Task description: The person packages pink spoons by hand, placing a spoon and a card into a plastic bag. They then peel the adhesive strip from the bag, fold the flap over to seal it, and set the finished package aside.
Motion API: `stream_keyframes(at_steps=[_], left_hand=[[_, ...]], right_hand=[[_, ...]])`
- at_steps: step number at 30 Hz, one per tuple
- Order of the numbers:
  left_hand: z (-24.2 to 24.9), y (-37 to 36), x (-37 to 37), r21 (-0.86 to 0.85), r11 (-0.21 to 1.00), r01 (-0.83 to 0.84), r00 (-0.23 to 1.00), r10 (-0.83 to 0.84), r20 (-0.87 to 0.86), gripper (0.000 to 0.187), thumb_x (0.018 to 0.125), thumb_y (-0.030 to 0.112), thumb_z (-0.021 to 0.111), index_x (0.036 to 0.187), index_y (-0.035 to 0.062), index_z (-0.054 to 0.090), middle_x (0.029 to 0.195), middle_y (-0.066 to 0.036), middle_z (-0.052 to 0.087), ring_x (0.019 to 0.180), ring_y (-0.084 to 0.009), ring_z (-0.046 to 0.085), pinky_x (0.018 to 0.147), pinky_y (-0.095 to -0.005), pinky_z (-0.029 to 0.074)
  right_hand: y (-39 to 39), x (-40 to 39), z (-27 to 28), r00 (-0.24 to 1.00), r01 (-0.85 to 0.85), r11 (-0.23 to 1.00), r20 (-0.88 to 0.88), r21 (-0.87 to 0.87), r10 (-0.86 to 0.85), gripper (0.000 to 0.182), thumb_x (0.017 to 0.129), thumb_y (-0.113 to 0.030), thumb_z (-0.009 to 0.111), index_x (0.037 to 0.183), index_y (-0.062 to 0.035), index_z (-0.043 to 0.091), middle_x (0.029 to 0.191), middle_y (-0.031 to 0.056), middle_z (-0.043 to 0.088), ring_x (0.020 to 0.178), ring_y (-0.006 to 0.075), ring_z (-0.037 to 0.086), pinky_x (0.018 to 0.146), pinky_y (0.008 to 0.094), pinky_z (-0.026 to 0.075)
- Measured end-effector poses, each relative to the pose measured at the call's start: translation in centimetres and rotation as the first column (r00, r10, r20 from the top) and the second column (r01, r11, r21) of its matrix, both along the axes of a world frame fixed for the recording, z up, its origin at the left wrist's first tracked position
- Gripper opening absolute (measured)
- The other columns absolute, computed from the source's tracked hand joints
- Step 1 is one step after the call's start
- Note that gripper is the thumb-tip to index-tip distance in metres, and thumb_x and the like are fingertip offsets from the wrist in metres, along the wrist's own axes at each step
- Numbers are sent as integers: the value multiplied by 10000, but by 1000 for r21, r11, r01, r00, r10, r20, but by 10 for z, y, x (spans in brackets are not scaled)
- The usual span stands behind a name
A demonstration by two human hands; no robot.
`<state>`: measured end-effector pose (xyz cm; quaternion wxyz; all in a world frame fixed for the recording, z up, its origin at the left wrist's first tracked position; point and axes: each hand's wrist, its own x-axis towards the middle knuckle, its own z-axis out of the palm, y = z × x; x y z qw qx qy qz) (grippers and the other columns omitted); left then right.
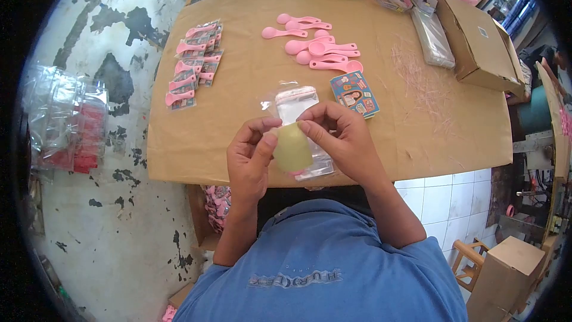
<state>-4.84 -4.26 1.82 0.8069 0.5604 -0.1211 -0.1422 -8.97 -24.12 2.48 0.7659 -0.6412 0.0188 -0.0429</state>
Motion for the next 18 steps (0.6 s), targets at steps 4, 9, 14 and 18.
stream_keyframes(at_steps=[4,9,14,18], left_hand=[[-4,7,3,24,1000,-6,1000,6,-12,264,1029,64,680,1260,-62,660,1139,-147,752,994,-170,735,858,-320,619],[-4,9,2,56,997,-47,999,46,9,253,1026,62,690,1242,-68,675,1104,-155,774,958,-164,744,847,-310,617],[-1,16,0,27,998,-52,999,51,8,276,1029,60,699,1279,-56,683,1097,-147,781,1000,-134,727,902,-259,572],[4,18,-2,17,998,-53,998,52,30,272,1028,55,700,1281,-43,684,1075,-147,785,984,-133,728,883,-265,577]], right_hand=[[0,-1,1,1000,14,1000,1,23,-14,157,1022,-138,726,1096,-4,693,993,20,725,888,57,662,785,226,517],[5,-3,7,1000,5,1000,6,21,-5,147,1025,-132,719,1097,-7,690,986,19,722,893,56,659,783,222,514],[15,-3,9,1000,5,999,25,-54,-4,161,1022,-123,722,1124,-4,687,973,13,713,893,53,657,777,221,513],[17,-2,8,1000,-1,1000,14,-4,1,164,1019,-117,722,1138,-9,695,957,0,702,892,51,646,787,216,511]])
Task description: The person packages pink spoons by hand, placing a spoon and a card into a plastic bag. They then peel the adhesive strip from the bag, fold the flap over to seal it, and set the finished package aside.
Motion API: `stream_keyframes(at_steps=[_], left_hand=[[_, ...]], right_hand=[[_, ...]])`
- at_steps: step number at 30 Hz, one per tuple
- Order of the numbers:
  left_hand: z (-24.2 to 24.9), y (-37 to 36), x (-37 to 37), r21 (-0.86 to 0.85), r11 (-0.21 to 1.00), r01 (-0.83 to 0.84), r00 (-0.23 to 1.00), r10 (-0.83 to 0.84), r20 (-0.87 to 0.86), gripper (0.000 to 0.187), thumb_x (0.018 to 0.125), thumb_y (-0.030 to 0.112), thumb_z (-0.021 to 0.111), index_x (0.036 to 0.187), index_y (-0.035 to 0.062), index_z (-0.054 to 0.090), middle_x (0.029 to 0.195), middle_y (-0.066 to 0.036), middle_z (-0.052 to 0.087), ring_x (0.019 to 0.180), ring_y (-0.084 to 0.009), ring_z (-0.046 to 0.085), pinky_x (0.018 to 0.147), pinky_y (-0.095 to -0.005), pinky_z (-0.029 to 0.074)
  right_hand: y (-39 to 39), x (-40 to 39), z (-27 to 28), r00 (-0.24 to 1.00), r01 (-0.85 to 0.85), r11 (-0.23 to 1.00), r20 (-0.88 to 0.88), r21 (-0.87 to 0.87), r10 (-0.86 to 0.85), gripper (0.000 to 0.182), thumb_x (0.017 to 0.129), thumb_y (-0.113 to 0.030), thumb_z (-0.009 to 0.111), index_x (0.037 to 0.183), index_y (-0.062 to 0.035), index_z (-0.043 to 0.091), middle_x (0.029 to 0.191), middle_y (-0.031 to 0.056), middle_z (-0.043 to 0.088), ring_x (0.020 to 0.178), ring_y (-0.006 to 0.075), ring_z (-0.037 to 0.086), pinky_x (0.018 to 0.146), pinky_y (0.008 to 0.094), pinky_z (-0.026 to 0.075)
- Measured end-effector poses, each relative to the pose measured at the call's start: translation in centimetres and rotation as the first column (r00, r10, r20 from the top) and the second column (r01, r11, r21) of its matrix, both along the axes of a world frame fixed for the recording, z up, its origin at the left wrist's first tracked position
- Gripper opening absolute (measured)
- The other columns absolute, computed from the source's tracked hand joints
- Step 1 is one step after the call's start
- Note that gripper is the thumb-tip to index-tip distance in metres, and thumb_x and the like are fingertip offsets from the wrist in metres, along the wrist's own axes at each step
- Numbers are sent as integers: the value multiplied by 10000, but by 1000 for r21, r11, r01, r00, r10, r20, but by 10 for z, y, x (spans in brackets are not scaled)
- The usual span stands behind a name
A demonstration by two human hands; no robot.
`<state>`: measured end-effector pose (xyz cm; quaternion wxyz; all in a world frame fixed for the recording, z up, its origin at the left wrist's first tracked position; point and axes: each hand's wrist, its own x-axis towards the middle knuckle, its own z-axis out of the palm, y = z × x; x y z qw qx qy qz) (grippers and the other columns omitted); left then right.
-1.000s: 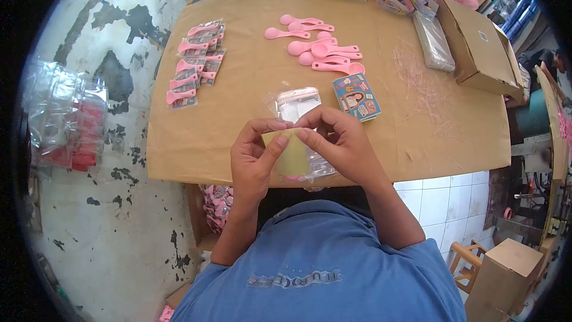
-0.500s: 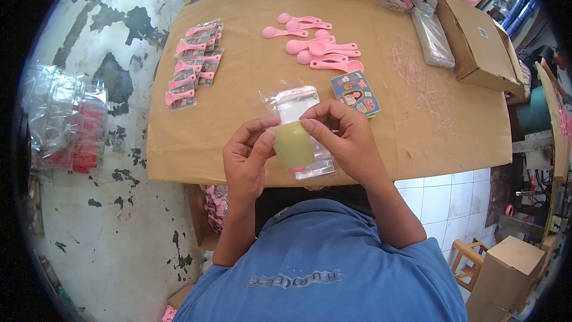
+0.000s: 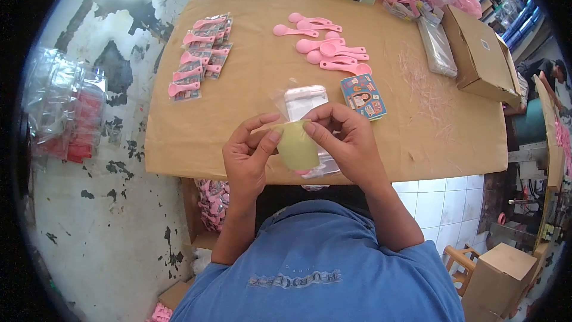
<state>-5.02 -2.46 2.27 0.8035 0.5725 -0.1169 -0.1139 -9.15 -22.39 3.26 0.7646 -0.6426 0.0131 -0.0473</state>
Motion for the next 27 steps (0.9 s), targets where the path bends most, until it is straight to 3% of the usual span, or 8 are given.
stream_keyframes(at_steps=[3,6,9,12,18,21,25,27], left_hand=[[-4,-1,-2,-20,999,-37,998,38,50,222,1014,27,703,1227,-35,689,1072,-133,780,956,-131,729,846,-260,580],[-10,4,-2,-2,1000,-25,989,25,146,139,1007,-13,688,1145,-27,699,1050,-112,772,931,-119,720,819,-240,561],[-13,9,-1,8,1000,-5,980,3,200,94,1000,-55,655,1073,-21,703,1013,-91,762,907,-102,705,794,-222,533],[-9,7,-1,-10,1000,14,977,-11,212,104,985,-74,635,1041,-17,701,980,-74,749,867,-88,683,765,-213,507],[-5,5,-3,79,997,14,966,-34,255,84,959,-49,641,1024,-27,689,951,-59,717,791,-71,618,722,-218,474],[0,7,-5,92,995,45,968,-66,243,92,958,-49,627,1030,-35,684,945,-58,705,769,-69,596,714,-217,463],[-1,0,-4,-34,999,-31,965,38,259,121,999,-72,609,1077,-36,695,912,-43,728,812,-52,642,721,-195,481],[-8,5,-5,20,999,-49,972,43,231,151,1000,-57,642,1145,-33,673,946,-59,735,849,-62,655,758,-200,495]], right_hand=[[-3,-2,3,1000,-9,1000,8,-1,9,146,1020,-96,714,1139,-14,700,966,-6,692,892,51,628,789,220,503],[0,-1,-1,992,-3,998,128,60,-4,100,1014,-44,692,1107,-13,712,978,9,685,882,68,620,776,229,491],[-13,1,-6,951,-86,994,291,-72,104,80,1004,7,667,1054,-8,728,988,35,681,897,101,632,772,254,492],[-19,-1,-3,941,-107,988,311,-107,136,106,991,43,643,1009,-3,737,984,59,686,917,131,643,795,272,497],[-26,-4,5,958,-131,989,249,-74,145,57,973,9,649,959,5,704,953,66,686,921,130,645,780,258,482],[-25,-5,10,975,-147,988,174,37,138,51,985,-33,659,959,-9,696,936,41,673,869,75,604,723,220,452],[-17,-9,2,990,-99,994,93,-54,104,18,999,-40,682,1006,-24,682,948,0,650,837,12,531,678,187,416],[-12,-8,8,994,-82,993,59,-83,87,81,999,-39,699,1071,-28,662,966,-20,636,826,-7,504,667,179,407]])
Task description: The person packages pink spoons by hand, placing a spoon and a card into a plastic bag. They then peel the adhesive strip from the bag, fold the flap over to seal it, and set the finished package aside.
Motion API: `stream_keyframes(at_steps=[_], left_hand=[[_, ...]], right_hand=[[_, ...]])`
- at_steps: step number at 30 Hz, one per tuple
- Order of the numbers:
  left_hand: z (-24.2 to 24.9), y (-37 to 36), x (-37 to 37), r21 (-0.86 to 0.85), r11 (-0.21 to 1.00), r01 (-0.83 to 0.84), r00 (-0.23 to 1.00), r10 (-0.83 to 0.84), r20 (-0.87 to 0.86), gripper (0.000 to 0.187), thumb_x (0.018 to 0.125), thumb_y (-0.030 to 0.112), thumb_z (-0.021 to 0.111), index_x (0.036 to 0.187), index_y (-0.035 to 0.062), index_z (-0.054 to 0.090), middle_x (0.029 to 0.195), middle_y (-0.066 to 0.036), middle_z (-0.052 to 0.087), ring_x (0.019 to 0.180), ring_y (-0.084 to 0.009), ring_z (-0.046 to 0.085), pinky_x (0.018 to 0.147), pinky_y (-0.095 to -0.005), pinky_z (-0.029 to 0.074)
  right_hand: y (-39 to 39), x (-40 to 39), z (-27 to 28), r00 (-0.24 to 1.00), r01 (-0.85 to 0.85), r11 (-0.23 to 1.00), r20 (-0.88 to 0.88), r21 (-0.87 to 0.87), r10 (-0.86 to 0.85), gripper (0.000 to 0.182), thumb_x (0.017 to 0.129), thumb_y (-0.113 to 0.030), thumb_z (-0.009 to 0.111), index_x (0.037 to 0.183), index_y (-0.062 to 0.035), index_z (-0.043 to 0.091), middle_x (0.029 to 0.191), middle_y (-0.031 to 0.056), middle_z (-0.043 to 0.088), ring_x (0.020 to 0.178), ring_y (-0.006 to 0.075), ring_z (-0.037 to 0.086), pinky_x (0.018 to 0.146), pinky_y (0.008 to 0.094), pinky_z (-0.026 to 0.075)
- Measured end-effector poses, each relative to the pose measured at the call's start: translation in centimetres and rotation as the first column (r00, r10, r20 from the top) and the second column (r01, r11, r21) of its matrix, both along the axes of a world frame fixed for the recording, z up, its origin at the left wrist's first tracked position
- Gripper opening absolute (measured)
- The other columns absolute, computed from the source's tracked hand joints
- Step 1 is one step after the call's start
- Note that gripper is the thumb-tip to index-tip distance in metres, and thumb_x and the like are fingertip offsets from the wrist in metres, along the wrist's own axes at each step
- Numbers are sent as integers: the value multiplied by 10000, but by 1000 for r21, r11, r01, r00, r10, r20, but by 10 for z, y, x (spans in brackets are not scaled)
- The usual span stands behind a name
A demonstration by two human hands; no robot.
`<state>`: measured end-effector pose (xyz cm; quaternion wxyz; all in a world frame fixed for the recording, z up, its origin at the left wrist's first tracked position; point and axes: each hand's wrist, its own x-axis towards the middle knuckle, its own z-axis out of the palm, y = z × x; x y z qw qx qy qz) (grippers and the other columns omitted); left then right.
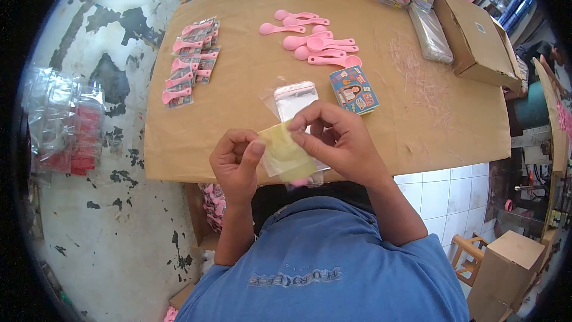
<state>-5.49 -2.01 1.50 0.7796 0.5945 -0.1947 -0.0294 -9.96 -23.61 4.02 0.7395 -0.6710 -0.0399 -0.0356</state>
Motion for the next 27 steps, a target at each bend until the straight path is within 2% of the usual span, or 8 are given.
stream_keyframes(at_steps=[4,7,9,13,19,22,25,27], left_hand=[[6,2,-6,17,1000,-12,997,13,-72,385,996,-17,705,1362,-28,588,1078,-120,757,968,-103,690,847,-227,532],[23,-4,-8,-70,996,54,975,-68,-211,598,978,-12,722,1516,-19,461,1126,-142,766,1028,-139,713,884,-251,549],[13,-2,-4,-41,990,135,964,-141,-228,588,981,-23,719,1515,-37,473,1167,-156,760,1078,-164,716,941,-279,557],[2,7,-3,27,972,234,947,-221,-235,472,1007,-36,679,1453,-84,532,1245,-190,736,1145,-193,704,988,-324,575],[10,11,-2,-35,991,126,970,-130,-205,368,996,-43,695,1350,-103,616,1248,-181,734,1139,-192,712,993,-332,576],[16,24,7,61,995,-78,997,77,14,328,994,-55,687,1319,-86,645,1256,-181,736,1140,-215,716,999,-337,571],[27,45,36,141,905,-402,863,323,389,316,982,-66,691,1297,-59,669,1273,-166,740,1164,-215,708,991,-341,567],[28,69,68,259,770,-583,728,353,588,333,963,-76,686,1291,-13,690,1275,-143,753,1212,-262,710,1038,-408,548]], right_hand=[[7,8,-8,999,19,991,41,130,-25,274,996,-16,709,1237,-39,579,1007,-18,612,842,14,540,708,192,439],[10,10,-6,997,10,989,73,151,-21,351,1000,-6,700,1307,-44,534,1022,-7,601,861,30,565,741,205,458],[13,10,-5,997,12,988,67,155,-23,359,999,2,699,1313,-43,530,1024,2,601,880,40,582,763,214,469],[20,12,-6,991,55,985,109,166,-74,420,975,-13,736,1340,-46,531,1008,-12,601,816,21,525,696,193,424],[13,5,-10,1000,11,1000,8,-28,-11,438,923,-49,806,1306,-48,592,969,-41,602,692,-2,415,598,178,331],[5,-4,-11,997,68,979,-27,-194,-75,280,933,-50,794,1181,-32,666,962,-51,617,678,-7,430,598,181,340],[-12,-17,-9,997,54,994,-57,-96,-59,238,946,-56,781,1154,-19,673,976,-37,637,710,2,495,614,187,369],[-21,-23,6,1000,28,999,-9,27,-27,201,969,-67,755,1144,-15,672,972,-7,660,739,32,564,636,206,420]])
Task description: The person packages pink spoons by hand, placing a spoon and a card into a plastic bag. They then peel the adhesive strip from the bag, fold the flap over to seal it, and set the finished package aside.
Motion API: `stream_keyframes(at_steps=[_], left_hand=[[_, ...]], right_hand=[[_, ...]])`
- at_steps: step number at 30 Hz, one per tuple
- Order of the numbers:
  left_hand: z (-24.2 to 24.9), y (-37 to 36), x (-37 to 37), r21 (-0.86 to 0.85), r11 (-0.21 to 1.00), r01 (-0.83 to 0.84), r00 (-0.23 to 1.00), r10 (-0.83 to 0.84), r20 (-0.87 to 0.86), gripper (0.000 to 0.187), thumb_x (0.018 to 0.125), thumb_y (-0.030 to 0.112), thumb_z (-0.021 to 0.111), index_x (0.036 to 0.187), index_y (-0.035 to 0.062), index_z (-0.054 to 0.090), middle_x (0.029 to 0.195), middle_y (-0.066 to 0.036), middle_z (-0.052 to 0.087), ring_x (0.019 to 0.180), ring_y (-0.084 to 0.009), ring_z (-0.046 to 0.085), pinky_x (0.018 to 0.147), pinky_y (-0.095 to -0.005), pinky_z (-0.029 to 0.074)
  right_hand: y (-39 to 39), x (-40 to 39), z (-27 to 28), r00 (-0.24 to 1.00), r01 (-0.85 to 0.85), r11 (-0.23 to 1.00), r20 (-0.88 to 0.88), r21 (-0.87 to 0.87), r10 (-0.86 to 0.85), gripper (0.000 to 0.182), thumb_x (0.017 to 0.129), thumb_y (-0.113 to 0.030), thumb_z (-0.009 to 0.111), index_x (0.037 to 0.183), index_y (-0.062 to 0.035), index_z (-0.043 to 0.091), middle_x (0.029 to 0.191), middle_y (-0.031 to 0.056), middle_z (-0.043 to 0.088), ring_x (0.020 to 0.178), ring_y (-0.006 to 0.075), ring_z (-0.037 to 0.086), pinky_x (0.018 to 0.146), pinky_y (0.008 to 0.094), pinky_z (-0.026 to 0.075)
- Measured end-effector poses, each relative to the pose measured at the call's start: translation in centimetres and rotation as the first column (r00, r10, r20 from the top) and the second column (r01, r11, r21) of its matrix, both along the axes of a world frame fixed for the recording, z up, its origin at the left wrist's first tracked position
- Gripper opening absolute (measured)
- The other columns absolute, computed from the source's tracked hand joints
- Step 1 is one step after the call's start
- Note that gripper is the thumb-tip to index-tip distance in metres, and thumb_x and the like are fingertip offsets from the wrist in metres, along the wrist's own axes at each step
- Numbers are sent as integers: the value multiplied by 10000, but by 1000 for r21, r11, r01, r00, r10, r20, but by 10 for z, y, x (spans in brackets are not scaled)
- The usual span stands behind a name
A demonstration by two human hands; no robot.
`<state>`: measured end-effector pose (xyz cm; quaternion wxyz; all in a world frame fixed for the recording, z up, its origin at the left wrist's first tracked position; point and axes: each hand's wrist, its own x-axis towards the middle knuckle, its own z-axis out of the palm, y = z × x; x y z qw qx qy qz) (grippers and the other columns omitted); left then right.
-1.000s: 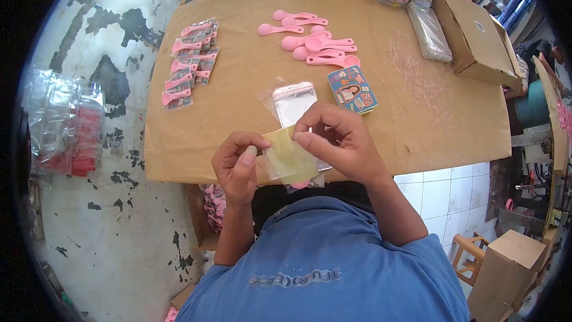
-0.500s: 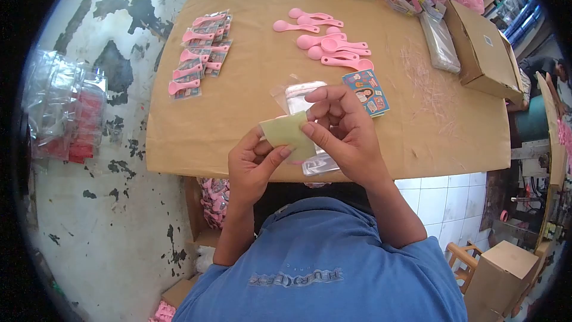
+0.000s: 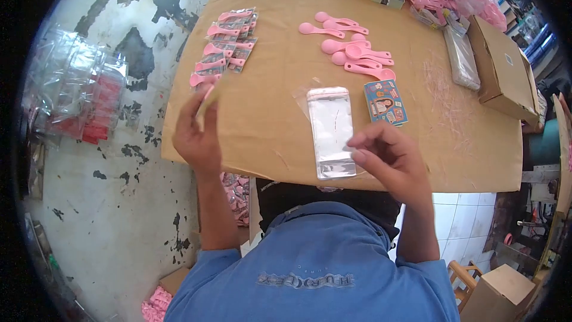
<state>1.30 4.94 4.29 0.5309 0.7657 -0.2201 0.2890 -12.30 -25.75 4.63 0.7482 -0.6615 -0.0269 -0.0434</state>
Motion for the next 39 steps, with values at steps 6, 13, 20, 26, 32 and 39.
stream_keyframes(at_steps=[6,13,20,26,32,39], left_hand=[[-25,69,66,708,697,-114,972,226,-67,560,926,-59,593,1459,116,593,1491,-138,615,1437,-393,523,1223,-560,339],[-33,37,25,398,908,-128,967,204,-154,361,944,43,641,1303,24,672,1291,-167,707,1214,-351,661,1055,-465,492],[-59,-67,-39,375,915,148,930,0,-368,259,926,241,785,923,10,668,880,-108,635,810,-265,598,760,-404,482],[-60,-100,-50,522,845,114,960,42,-278,353,857,306,855,826,51,613,845,-90,558,812,-299,552,766,-437,452],[-59,-91,-49,411,878,243,908,-58,-414,314,896,290,816,890,44,620,937,-103,576,923,-319,566,822,-461,446],[-53,-80,-57,343,899,271,928,-149,-343,321,898,203,800,1135,25,676,1134,-143,652,1080,-340,591,961,-459,476]], right_hand=[[-110,-12,38,884,-433,778,383,454,269,246,980,-127,728,1177,6,665,1036,91,708,957,150,687,818,248,519],[-181,13,10,787,526,-64,514,-848,-341,262,1034,-141,650,1273,-35,669,1127,126,762,1165,214,713,919,333,540],[-122,32,2,816,541,227,440,-810,-374,316,990,-265,738,1109,23,688,922,142,729,842,226,718,708,378,545],[-59,39,-10,866,261,550,-59,-793,-496,434,921,-371,819,1080,9,682,802,124,643,725,211,617,677,370,502],[-45,38,-22,815,488,539,137,-687,-563,371,950,-321,798,1106,-3,684,861,77,640,757,150,585,658,348,475],[-7,49,-19,893,427,559,429,-711,-137,233,958,-105,704,1179,-33,688,1039,116,707,936,276,667,813,403,526]])
